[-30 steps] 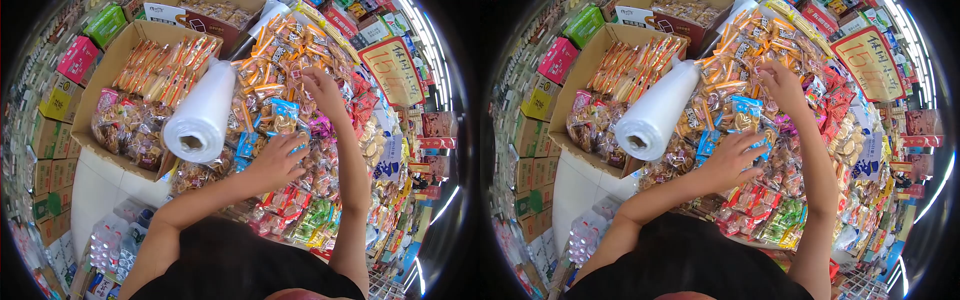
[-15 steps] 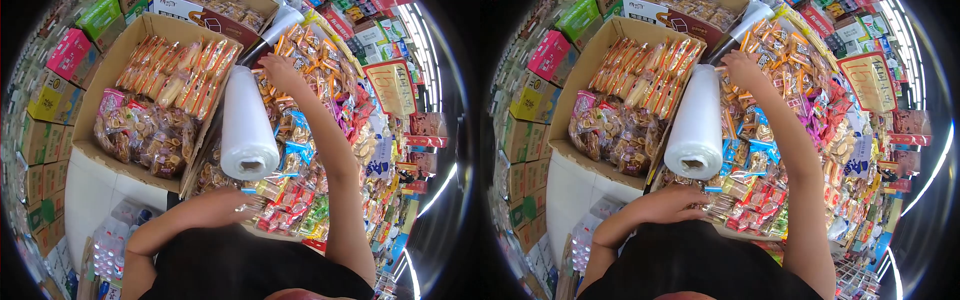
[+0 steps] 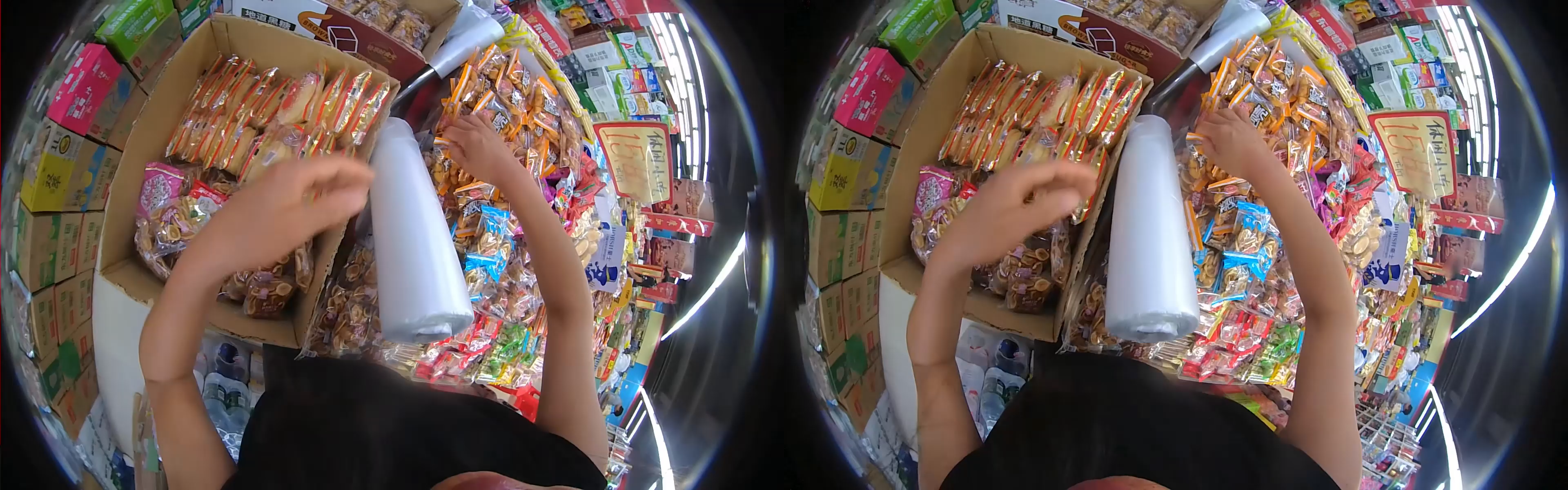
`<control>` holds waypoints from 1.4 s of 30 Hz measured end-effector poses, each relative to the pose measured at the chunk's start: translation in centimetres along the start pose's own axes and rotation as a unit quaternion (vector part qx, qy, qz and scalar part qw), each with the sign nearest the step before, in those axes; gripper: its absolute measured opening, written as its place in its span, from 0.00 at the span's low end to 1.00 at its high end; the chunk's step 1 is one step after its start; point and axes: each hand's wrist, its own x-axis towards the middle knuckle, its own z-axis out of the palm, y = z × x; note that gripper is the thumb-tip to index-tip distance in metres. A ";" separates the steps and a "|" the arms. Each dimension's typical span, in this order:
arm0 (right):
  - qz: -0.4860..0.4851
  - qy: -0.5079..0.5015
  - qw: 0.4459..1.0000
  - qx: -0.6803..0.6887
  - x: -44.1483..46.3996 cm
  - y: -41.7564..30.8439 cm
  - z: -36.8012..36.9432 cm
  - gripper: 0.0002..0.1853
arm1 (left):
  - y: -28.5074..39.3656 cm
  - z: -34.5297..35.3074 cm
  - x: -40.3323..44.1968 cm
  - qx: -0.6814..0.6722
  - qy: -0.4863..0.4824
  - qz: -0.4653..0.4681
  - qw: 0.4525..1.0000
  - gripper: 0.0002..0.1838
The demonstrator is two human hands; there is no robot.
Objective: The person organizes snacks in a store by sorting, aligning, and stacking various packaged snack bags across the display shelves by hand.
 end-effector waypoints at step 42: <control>0.113 0.261 0.959 -0.002 -2.6 4.9 -3.1 0.14 | -9.4 9.4 35.1 0.061 0.067 0.036 0.995 0.30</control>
